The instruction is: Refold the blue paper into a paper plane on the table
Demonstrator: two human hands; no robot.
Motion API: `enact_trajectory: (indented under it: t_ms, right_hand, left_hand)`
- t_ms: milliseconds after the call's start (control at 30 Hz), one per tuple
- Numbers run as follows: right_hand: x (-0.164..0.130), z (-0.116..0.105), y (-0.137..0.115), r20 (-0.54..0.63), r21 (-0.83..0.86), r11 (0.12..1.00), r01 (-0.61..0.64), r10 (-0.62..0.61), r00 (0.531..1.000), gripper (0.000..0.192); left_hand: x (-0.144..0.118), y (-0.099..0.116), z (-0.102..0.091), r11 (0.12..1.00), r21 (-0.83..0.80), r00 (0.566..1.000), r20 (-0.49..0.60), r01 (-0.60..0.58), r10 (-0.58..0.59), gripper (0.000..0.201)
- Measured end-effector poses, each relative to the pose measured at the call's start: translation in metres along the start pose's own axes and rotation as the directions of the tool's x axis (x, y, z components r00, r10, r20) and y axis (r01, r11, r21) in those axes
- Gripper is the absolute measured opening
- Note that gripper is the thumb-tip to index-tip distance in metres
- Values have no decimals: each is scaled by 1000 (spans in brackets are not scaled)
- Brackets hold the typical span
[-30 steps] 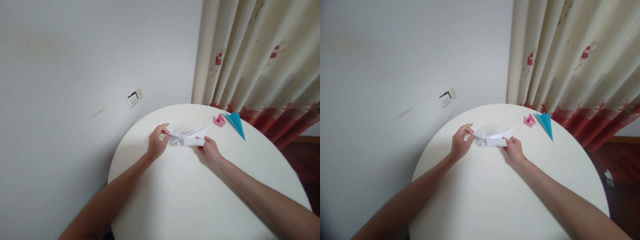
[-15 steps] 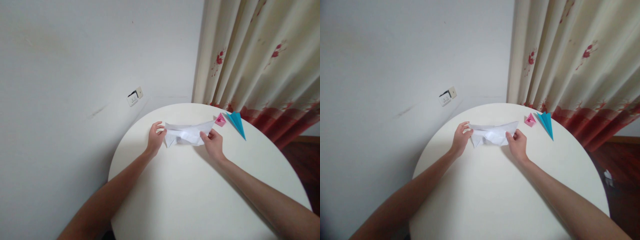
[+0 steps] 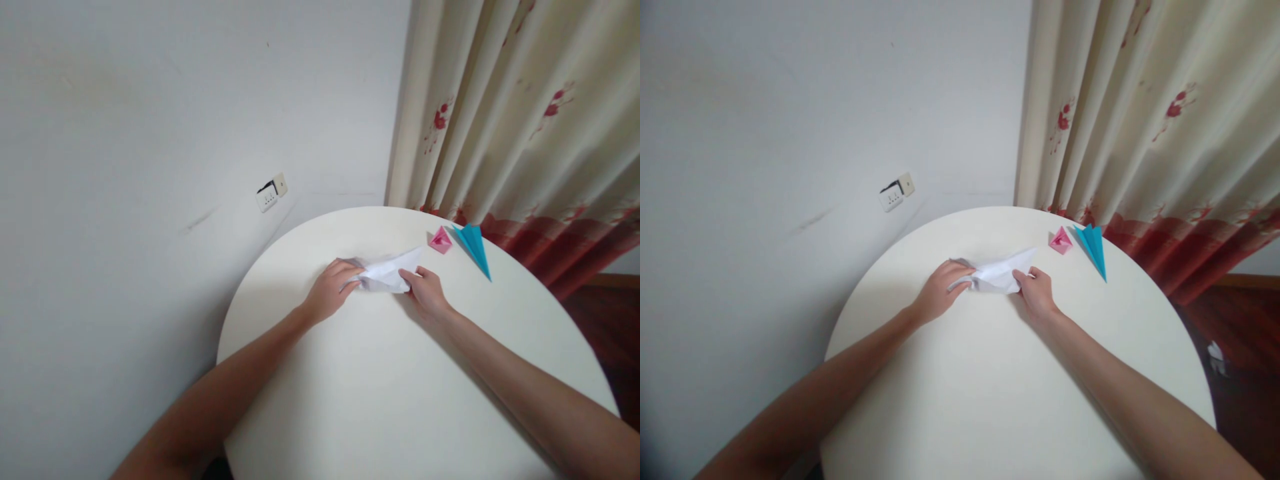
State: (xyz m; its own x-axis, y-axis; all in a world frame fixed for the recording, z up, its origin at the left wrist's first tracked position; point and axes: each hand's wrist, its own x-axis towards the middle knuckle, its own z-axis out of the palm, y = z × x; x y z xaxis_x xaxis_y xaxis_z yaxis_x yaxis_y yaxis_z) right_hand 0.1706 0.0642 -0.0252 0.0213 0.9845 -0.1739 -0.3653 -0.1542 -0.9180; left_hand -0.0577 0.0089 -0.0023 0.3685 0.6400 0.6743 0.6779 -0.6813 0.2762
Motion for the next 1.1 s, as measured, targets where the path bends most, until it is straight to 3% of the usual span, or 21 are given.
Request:
enact_trajectory:
  t_ms: [233,400,567,667,767,833,900,967,1033,1100]
  right_hand:
    - [5,-3,9,69,-67,998,-13,17,997,23]
    - [4,-2,7,25,-117,993,-23,26,999,15]
    - [3,-3,1,39,-98,994,-52,56,998,7]
    - [5,-5,-2,51,-98,993,-73,78,996,8]
    - [10,-10,-6,58,-125,990,-59,66,996,9]
    - [12,-13,-9,70,-155,986,-65,77,995,10]
    - [13,-15,-10,114,-196,976,-97,121,986,14]
    - [12,-16,-10,190,-240,965,-103,151,970,20]
    - [12,-16,-9,269,-290,955,-56,137,953,23]
    - [13,-16,-8,309,-362,932,5,115,944,25]
  left_hand:
    - [-7,-13,14,986,-25,984,70,168,-166,10]
    - [-3,-4,10,987,-47,984,99,156,-150,12]
    - [-1,3,6,980,21,979,49,199,-200,16]
    - [0,6,0,991,61,990,69,119,-123,19]
    - [2,10,-8,998,69,980,198,2,-16,21]
    - [3,12,-11,999,32,954,300,-16,6,22]
    - [2,10,-9,1000,-2,941,339,8,-7,23]
    - [-1,4,-4,999,4,950,311,42,-41,26]
    - [-5,-3,1,995,44,954,282,88,-97,27]
    - [-9,-9,5,983,108,926,334,148,-176,32]
